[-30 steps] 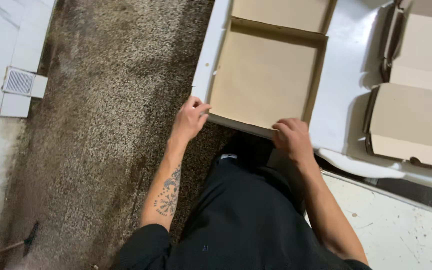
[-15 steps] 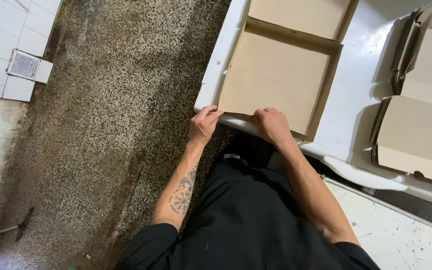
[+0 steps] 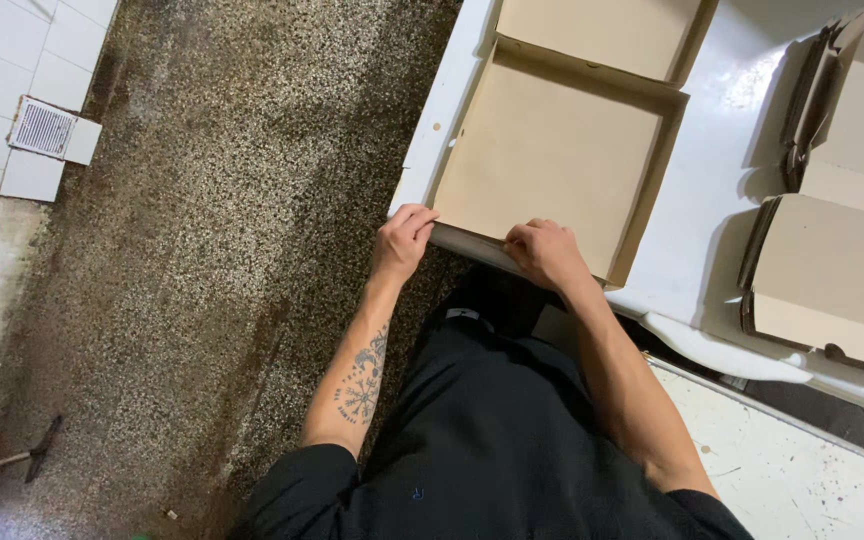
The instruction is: The person assembles flat-packed cardboard boxes on a white countertop. They unfold the boxes, fold the side flaps, and tuck the tabs to form the box shape, repeating this process for several units.
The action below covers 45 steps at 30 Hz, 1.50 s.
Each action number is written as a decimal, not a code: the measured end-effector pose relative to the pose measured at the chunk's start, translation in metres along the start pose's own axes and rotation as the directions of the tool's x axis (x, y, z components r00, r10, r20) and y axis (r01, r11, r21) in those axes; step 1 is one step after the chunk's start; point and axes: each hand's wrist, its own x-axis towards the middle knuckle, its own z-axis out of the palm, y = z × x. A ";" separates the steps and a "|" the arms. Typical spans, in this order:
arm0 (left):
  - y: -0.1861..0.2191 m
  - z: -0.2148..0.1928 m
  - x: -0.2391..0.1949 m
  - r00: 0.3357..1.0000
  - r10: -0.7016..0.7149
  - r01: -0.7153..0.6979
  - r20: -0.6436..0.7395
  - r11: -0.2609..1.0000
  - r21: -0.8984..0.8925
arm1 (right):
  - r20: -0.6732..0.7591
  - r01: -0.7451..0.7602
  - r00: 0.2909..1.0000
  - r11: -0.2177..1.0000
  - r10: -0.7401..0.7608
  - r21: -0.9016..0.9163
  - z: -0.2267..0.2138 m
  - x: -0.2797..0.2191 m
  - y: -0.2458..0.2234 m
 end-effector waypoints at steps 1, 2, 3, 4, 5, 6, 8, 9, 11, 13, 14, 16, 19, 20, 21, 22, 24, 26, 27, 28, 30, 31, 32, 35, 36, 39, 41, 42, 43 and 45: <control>-0.002 0.001 0.000 1.000 0.000 0.000 0.001 1.000 -0.001 | 0.000 -0.001 1.000 1.000 0.001 0.000 -0.001 -0.001 -0.001; -0.003 0.002 -0.001 1.000 -0.005 0.005 -0.003 0.998 -0.056 | 0.015 -0.007 1.000 1.000 0.007 -0.002 -0.002 -0.002 -0.002; -0.006 0.002 -0.001 1.000 -0.011 0.010 -0.006 0.994 -0.111 | 0.028 -0.012 1.000 1.000 0.012 -0.004 -0.003 -0.003 -0.003; 0.002 -0.005 0.001 1.000 -0.010 0.010 -0.006 0.994 -0.111 | 0.028 -0.013 1.000 1.000 0.013 -0.003 -0.003 -0.003 -0.003; 0.010 -0.012 0.004 0.996 -0.083 0.085 0.019 0.979 -0.183 | 0.032 -0.012 0.999 1.000 0.012 -0.012 -0.003 -0.003 -0.003; 0.017 -0.018 0.007 0.987 -0.153 0.161 0.050 0.954 -0.252 | 0.036 -0.011 0.999 1.000 0.012 -0.020 -0.002 -0.004 -0.003; 0.013 -0.016 0.011 0.974 -0.205 0.223 0.092 0.929 -0.295 | 0.042 -0.012 0.999 1.000 0.012 -0.013 -0.006 -0.006 -0.006; 0.010 -0.015 0.013 0.958 -0.254 0.285 0.134 0.898 -0.336 | 0.048 -0.012 0.999 1.000 0.012 -0.007 -0.007 -0.007 -0.007; 0.018 -0.019 0.020 0.942 -0.303 0.337 0.147 0.857 -0.391 | 0.075 0.000 0.997 1.000 0.001 -0.003 -0.018 -0.012 -0.013; 0.021 -0.025 0.028 0.923 -0.348 0.384 0.164 0.810 -0.444 | 0.100 0.009 0.995 1.000 -0.009 0.002 -0.023 -0.015 -0.016; 0.021 -0.029 0.032 0.911 -0.342 0.411 0.230 0.792 -0.451 | 0.108 0.011 0.994 1.000 -0.011 -0.001 -0.023 -0.015 -0.017; 0.021 -0.032 0.040 0.897 -0.329 0.434 0.294 0.777 -0.456 | 0.113 0.013 0.993 1.000 -0.012 -0.004 -0.025 -0.015 -0.017; 0.019 -0.029 0.047 0.865 -0.353 0.486 0.356 0.769 -0.416 | 0.113 0.018 0.993 1.000 -0.017 -0.007 -0.025 -0.017 -0.018; 0.018 -0.026 0.048 0.842 -0.411 0.526 0.350 0.770 -0.362 | 0.112 0.022 0.994 1.000 -0.021 -0.012 -0.025 -0.016 -0.017; 0.017 -0.023 0.049 0.816 -0.467 0.566 0.340 0.765 -0.308 | 0.112 0.025 0.993 1.000 -0.023 -0.016 -0.024 -0.017 -0.017; 0.020 -0.020 0.050 0.816 -0.466 0.565 0.342 0.766 -0.307 | 0.112 0.024 0.994 1.000 -0.022 -0.015 -0.025 -0.017 -0.018; 0.027 -0.016 0.054 0.826 -0.496 0.545 0.267 0.824 -0.156 | 0.110 0.025 0.994 1.000 -0.025 -0.001 -0.029 -0.018 -0.020; 0.044 -0.023 0.055 0.872 -0.430 0.469 0.236 0.871 -0.148 | 0.114 0.021 0.993 1.000 -0.022 0.003 -0.028 -0.017 -0.018; 0.052 -0.027 0.055 0.909 -0.362 0.393 0.205 0.909 -0.137 | 0.120 0.020 0.993 1.000 -0.021 0.008 -0.028 -0.016 -0.018; 0.047 -0.026 0.053 0.910 -0.360 0.392 0.206 0.910 -0.137 | 0.119 0.018 0.993 1.000 -0.019 0.009 -0.027 -0.016 -0.017; 0.038 -0.024 0.048 0.942 -0.215 0.238 0.259 0.969 -0.061 | 0.107 0.022 0.994 1.000 -0.024 0.019 -0.025 -0.018 -0.016; 0.037 -0.024 0.045 0.942 -0.214 0.237 0.260 0.970 -0.061 | 0.107 0.021 0.994 1.000 -0.023 0.020 -0.026 -0.018 -0.016; 0.036 -0.025 0.041 0.939 -0.206 0.235 0.275 0.969 -0.079 | 0.108 0.023 0.994 1.000 -0.024 0.014 -0.027 -0.018 -0.017; 0.048 -0.033 0.036 0.942 -0.209 0.243 0.261 0.964 -0.104 | 0.112 0.024 0.993 1.000 -0.025 0.004 -0.026 -0.017 -0.017; 0.054 -0.036 0.034 0.947 -0.222 0.253 0.234 0.961 -0.113 | 0.116 0.024 0.993 1.000 -0.023 -0.002 -0.025 -0.017 -0.017; 0.058 -0.026 0.042 0.954 -0.263 0.288 0.147 0.939 -0.188 | 0.100 0.031 0.995 0.999 -0.030 -0.014 -0.026 -0.017 -0.019; 0.062 -0.026 0.046 0.941 -0.302 0.323 0.154 0.937 -0.133 | 0.102 0.029 0.994 1.000 -0.028 -0.010 -0.027 -0.017 -0.019; 0.063 -0.027 0.047 0.926 -0.342 0.357 0.159 0.931 -0.077 | 0.105 0.027 0.994 1.000 -0.026 -0.007 -0.027 -0.018 -0.020; 0.067 -0.027 0.050 0.925 -0.344 0.359 0.160 0.930 -0.077 | 0.107 0.027 0.994 1.000 -0.026 -0.006 -0.027 -0.018 -0.019; 0.073 -0.028 0.056 0.915 -0.347 0.341 0.206 0.938 0.068 | 0.091 0.042 0.995 0.999 -0.042 0.000 -0.028 -0.018 -0.019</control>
